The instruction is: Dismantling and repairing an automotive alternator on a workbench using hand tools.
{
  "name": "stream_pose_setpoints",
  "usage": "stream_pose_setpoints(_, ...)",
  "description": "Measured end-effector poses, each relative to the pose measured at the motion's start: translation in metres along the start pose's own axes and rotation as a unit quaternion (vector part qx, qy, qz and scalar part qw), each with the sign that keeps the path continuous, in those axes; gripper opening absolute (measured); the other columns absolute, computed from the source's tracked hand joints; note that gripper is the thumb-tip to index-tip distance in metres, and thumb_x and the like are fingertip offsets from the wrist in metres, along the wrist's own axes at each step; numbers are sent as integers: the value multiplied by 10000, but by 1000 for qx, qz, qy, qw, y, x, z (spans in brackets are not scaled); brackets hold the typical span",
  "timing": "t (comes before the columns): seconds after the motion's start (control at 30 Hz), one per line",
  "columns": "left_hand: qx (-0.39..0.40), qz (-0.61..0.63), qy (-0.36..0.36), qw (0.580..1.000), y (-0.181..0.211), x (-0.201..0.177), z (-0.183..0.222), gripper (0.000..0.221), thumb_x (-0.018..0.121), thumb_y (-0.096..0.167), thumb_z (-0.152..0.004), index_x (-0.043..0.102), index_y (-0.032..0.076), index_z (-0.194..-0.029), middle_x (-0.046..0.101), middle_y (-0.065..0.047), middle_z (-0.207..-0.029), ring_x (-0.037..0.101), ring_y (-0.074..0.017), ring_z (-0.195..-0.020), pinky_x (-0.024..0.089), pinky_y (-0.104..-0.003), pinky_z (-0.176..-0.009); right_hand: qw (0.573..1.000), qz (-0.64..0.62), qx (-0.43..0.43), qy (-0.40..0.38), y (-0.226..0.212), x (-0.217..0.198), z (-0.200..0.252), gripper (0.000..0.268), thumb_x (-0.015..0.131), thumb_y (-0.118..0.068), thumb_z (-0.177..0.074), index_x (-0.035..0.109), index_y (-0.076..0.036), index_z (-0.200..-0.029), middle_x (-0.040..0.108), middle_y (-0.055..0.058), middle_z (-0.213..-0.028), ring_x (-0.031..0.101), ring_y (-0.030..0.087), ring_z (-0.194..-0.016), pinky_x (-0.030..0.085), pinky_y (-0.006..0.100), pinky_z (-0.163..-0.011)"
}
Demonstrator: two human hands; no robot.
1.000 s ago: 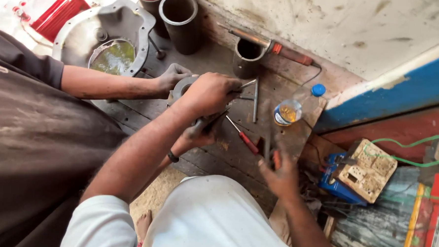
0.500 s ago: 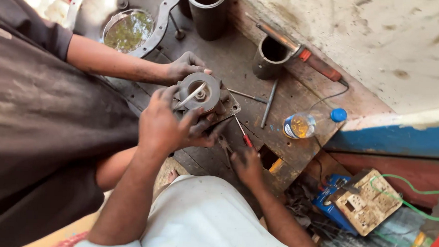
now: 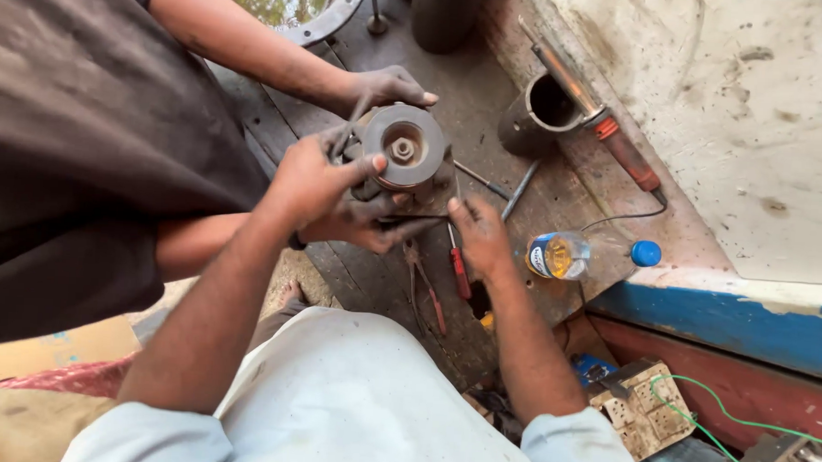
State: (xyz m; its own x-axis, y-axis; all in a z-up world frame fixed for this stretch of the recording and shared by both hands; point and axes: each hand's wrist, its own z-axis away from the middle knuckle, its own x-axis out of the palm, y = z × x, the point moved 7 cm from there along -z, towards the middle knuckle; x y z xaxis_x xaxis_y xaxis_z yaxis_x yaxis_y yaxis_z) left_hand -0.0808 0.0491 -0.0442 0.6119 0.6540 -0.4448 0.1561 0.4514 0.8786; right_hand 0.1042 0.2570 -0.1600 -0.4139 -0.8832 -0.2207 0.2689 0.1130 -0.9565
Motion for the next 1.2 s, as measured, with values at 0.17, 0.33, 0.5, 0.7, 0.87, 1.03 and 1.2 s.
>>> stream_pose_setpoints(0.17, -6, 157, -67, 985, -24, 2, -55, 588, 833, 399, -799, 686, 44, -1245, 774, -58, -1141, 704, -153, -1030, 552, -340, -925, 997, -46, -58, -11, -11, 44, 26, 439, 616, -419, -1020, 675, -20, -1193, 703, 27, -1108, 613, 122, -1036, 487, 292, -929)
stream_pose_setpoints(0.33, 153, 246, -195, 937, 11, 30, -94, 494, 679, 478, -961, 771, 85, -1246, 755, -43, -1143, 659, -96, -1043, 514, -284, -934, 980, -153, 117, 45, 55, 90, 28, 410, 724, -345, -1049, 718, 60, -1113, 621, 129, -959, 477, 237, -828, 381, 398, -742)
stream_pose_setpoints(0.5, 45, 105, -133, 985, -4, 38, -127, 470, 704, 526, -924, 810, 78, -1020, 776, -26, -865, 693, -128, -775, 562, -322, -732, 956, -284, 49, 54, 1, 117, 25, 383, 695, -352, -994, 681, 9, -1123, 689, 70, -1077, 606, 162, -1002, 487, 330, -924)
stream_pose_setpoints(0.7, 177, 106, 69, 976, -9, 9, -73, 489, 727, 507, -914, 789, 57, -1095, 796, -99, -957, 752, -204, -886, 565, -341, -795, 993, -48, 106, -14, -35, 76, 33, 421, 714, -454, -922, 726, -54, -1051, 715, 92, -1010, 640, 177, -936, 519, 352, -849)
stream_pose_setpoints(0.87, 31, 127, 98, 987, -25, 2, 7, 616, 804, 495, -825, 707, 40, -1228, 771, -130, -1103, 761, -254, -1035, 586, -377, -900, 930, 282, -180, 155, -119, -1, 29, 504, 831, -564, -855, 712, -90, -977, 710, 112, -1053, 680, 225, -1033, 557, 444, -929)
stream_pose_setpoints(1.03, 50, 3, 29, 998, -20, 21, 41, 1256, 959, 458, -640, 242, 11, -1569, 609, -233, -1332, 598, -372, -1259, 450, -449, -1088, 880, 340, -330, 16, -178, 23, -19, 1036, 941, -454, -717, 447, -104, -1557, 472, 236, -1543, 464, 385, -1440, 418, 506, -1183)
stream_pose_setpoints(1.2, 124, -9, 66, 990, -39, 46, 44, 1330, 975, 405, -635, 136, 24, -1595, 488, -294, -1481, 542, -441, -1294, 445, -469, -1077, 909, 283, -300, -65, -159, 32, -38, 1124, 1001, -281, -653, 411, -87, -1590, 552, 185, -1504, 553, 313, -1410, 454, 416, -1195)
